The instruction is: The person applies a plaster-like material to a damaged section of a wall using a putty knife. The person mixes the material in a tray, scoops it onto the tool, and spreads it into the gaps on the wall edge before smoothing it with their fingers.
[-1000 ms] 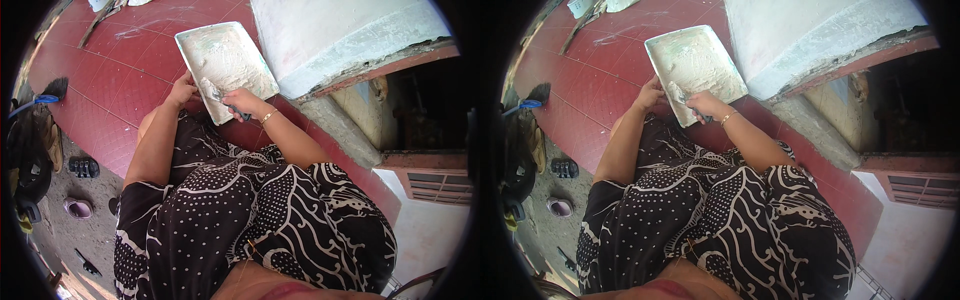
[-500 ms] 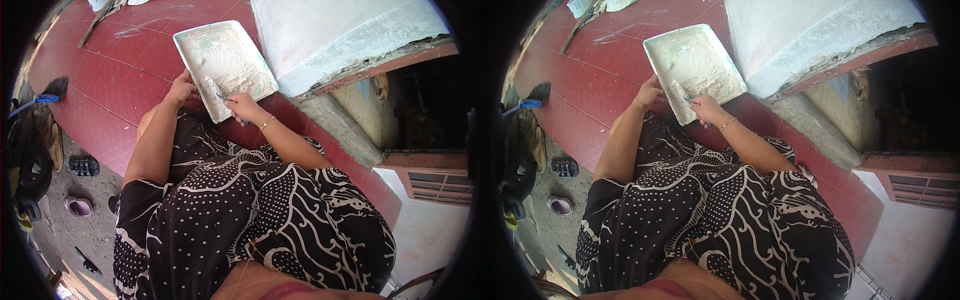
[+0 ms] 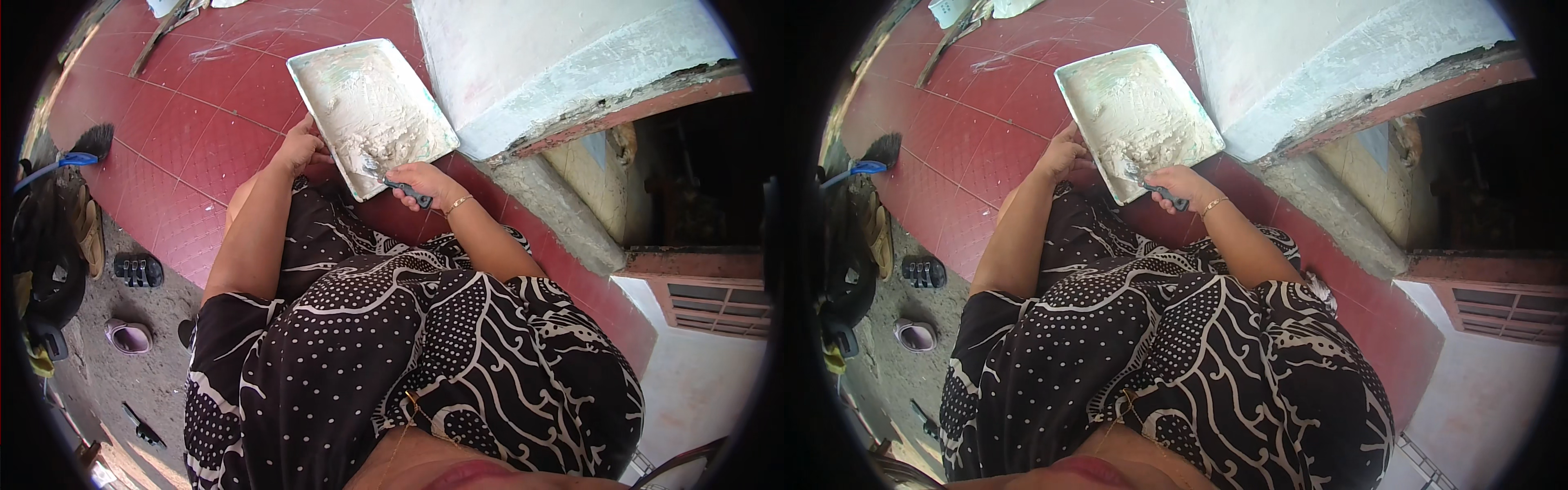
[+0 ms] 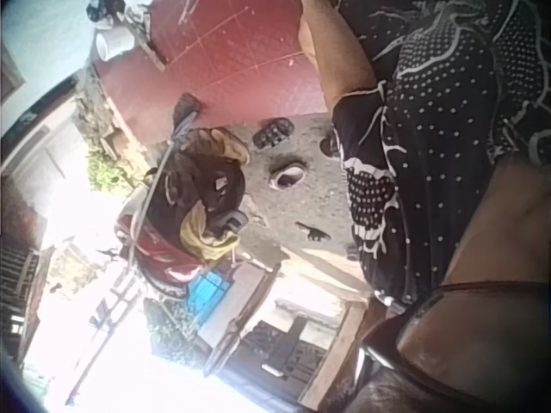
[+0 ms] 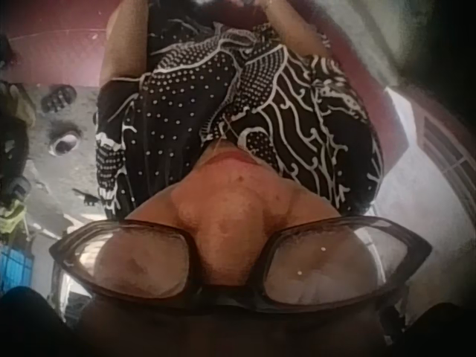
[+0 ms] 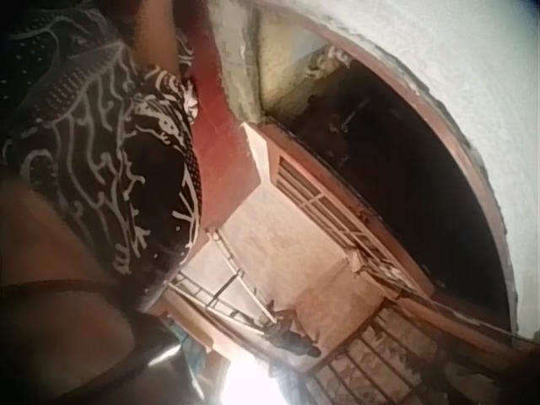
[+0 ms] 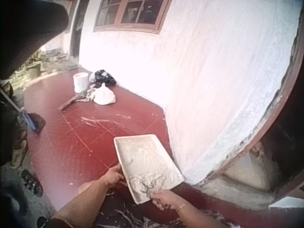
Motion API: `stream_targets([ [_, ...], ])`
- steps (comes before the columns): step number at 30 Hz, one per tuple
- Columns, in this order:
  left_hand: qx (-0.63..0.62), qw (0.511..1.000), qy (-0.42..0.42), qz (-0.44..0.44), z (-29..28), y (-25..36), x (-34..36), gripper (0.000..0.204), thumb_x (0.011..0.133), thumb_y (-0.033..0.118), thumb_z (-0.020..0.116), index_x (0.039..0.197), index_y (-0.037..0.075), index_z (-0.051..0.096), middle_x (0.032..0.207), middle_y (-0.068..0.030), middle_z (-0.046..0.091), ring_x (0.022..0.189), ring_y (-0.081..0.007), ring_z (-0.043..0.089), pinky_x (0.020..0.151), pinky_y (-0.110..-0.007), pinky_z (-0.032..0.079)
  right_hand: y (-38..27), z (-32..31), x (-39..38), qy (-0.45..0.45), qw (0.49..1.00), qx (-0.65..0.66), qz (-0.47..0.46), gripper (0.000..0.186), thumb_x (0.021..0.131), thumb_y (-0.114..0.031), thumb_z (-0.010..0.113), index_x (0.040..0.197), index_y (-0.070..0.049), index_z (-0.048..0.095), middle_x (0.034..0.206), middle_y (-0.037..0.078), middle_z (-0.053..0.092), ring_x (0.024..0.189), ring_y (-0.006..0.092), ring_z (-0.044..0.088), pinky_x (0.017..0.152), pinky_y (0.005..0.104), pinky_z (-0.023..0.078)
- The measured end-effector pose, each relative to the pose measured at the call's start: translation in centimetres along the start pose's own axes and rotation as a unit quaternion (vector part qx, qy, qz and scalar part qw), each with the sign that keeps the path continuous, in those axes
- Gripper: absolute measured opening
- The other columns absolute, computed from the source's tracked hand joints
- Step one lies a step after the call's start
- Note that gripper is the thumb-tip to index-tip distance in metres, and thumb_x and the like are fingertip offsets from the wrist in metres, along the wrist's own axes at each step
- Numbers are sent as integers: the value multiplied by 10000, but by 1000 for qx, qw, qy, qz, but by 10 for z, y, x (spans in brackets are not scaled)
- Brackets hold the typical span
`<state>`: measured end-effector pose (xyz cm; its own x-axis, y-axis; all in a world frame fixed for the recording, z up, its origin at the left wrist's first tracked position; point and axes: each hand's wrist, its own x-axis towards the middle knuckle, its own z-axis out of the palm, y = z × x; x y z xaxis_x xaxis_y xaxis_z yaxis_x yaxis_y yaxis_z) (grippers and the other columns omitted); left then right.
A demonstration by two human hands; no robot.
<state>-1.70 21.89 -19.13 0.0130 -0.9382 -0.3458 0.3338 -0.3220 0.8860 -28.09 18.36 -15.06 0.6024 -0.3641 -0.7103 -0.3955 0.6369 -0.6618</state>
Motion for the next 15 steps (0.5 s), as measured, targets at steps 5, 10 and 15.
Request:
stream_targets([
  [5, 21, 1000, 11, -10, 1, 1, 1, 748, 744, -109, 407, 1419, 169, 239, 1063, -106, 543, 906, -207, 584, 697, -326, 531, -28, 3, -11, 104, 959, -259, -49, 210, 877, -208, 555, 909, -1, 567, 617, 51, 553, 438, 113, 518, 361, 244, 408],
  [10, 26, 999, 26, -20, -6, -2, 6, 656, 771, -71, 443, 1388, 90, 288, 1118, -108, 537, 918, -202, 579, 770, -345, 507, -39, -1, -22, 130, 918, -362, -94, 205, 881, -196, 558, 925, 4, 567, 607, 59, 539, 404, 120, 520, 332, 232, 395],
  [15, 39, 998, 25, -36, -1, 5, 2, 563, 782, -44, 460, 1331, -9, 339, 1147, -119, 529, 943, -205, 578, 844, -367, 479, -24, 15, -13, 129, 939, -316, -34, 228, 905, -200, 504, 859, 20, 536, 605, 69, 540, 408, 144, 536, 341, 260, 436],
])
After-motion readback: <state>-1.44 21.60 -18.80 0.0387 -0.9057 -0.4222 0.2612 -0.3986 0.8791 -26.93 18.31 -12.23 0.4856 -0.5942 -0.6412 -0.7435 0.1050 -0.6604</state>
